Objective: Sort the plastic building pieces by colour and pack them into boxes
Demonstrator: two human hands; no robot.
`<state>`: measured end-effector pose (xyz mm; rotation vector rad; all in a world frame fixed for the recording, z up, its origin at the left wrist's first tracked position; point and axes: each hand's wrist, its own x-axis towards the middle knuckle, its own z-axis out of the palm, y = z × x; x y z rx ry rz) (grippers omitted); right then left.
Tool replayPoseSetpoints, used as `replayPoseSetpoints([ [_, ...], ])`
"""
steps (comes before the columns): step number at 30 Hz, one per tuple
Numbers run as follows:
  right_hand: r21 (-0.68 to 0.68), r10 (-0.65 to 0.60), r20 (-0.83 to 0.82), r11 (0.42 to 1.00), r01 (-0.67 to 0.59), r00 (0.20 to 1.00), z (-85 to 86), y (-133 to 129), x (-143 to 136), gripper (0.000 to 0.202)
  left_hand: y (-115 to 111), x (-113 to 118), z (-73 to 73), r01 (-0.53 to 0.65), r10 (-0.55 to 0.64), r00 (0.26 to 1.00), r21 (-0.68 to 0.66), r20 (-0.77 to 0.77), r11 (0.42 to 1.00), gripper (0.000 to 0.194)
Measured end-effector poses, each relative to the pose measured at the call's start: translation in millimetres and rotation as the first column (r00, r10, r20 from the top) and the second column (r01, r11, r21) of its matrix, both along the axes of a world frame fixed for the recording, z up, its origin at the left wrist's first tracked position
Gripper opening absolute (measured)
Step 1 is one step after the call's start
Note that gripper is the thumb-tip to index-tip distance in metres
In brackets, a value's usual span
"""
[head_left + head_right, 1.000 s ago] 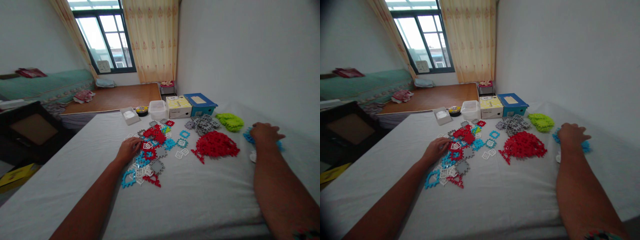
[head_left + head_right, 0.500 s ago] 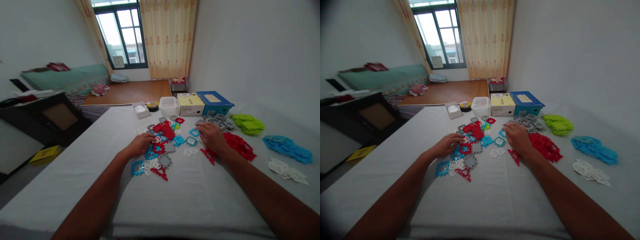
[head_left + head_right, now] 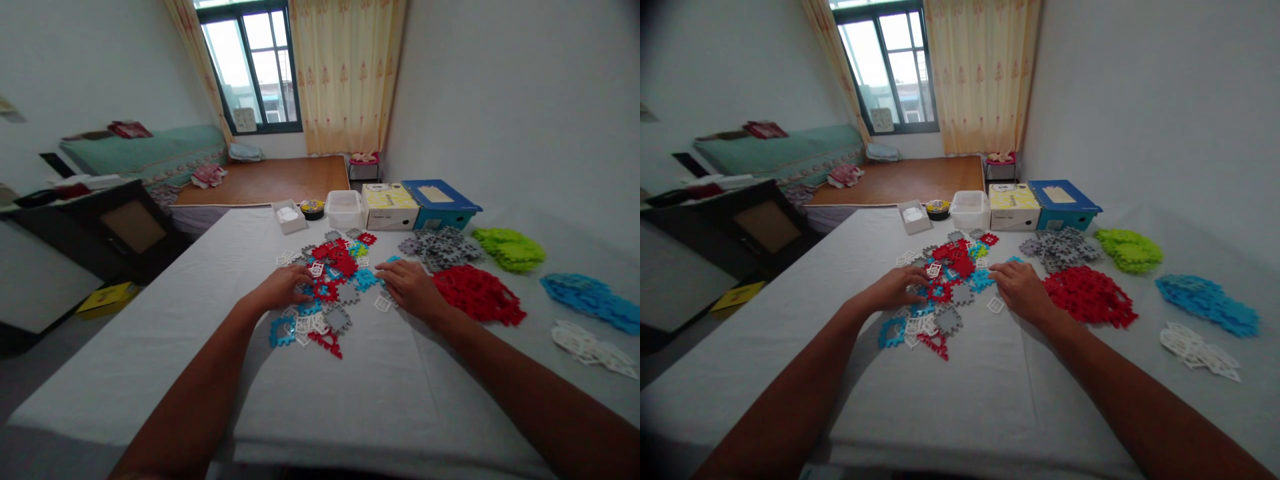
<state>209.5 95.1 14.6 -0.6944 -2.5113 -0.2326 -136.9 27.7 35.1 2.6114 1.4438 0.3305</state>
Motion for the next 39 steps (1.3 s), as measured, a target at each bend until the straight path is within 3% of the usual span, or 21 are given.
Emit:
replayPoseSetpoints([
  [3,-0.001,0.002,-0.008,1.000,-0.002,1.000,0.2,-2,-1,0.027,3,-3,0.1,-0.042,0.040,0.999,0.112,0.021,0.993,0.019],
  [7,-0.022,0.019,-0.037,1.000,-0.020,0.999,3.6,-7,-5,0.026,1,0,7.6,-0.182,0.158,0.981,0.248,0.111,0.952,0.025],
  [12,-0.108,0.072,-0.146,0.990,-0.088,0.987,5.7,-18,-17,0.025,-6,14,13.9,-0.312,0.286,0.947,0.214,0.145,0.926,0.032],
  [16,-0.206,0.105,-0.272,0.965,-0.164,0.957,2.0,-25,-27,0.028,-10,30,10.8,-0.250,0.212,0.964,0.267,0.162,0.931,0.030],
  [20,-0.337,0.098,-0.371,0.913,-0.232,0.924,1.1,-31,-34,0.039,-14,51,4.2,-0.078,0.039,0.989,0.276,0.145,0.958,0.030],
  [24,-0.306,0.160,-0.360,0.910,-0.279,0.919,4.0,-36,-37,0.026,-18,66,-2.5,0.014,-0.056,0.985,0.250,0.160,0.968,0.029],
  [28,-0.262,0.084,-0.334,0.949,-0.178,0.939,9.5,-19,-27,0.021,-15,63,-8.9,-0.008,-0.040,0.979,0.233,0.201,0.973,0.032],
  [32,-0.283,-0.241,-0.343,0.948,0.145,0.908,27.7,22,23,0.024,-7,49,-14.3,-0.055,-0.001,0.979,0.271,0.205,0.961,0.032],
  [33,-0.287,-0.347,-0.326,0.923,0.257,0.880,34.1,32,44,0.026,-5,46,-15.1,-0.070,0.010,0.979,0.283,0.205,0.956,0.031],
  [35,-0.289,-0.572,-0.264,0.815,0.502,0.777,46.2,46,94,0.029,-3,40,-15.7,-0.094,0.032,0.978,0.301,0.205,0.949,0.031],
  [36,-0.301,-0.691,-0.228,0.720,0.625,0.686,50.8,50,121,0.029,-2,38,-15.7,-0.098,0.036,0.978,0.304,0.203,0.948,0.031],
  [39,-0.318,-0.937,-0.044,0.342,0.884,0.347,55.5,51,200,0.032,0,31,-15.4,-0.107,0.047,0.978,0.297,0.204,0.949,0.031],
])
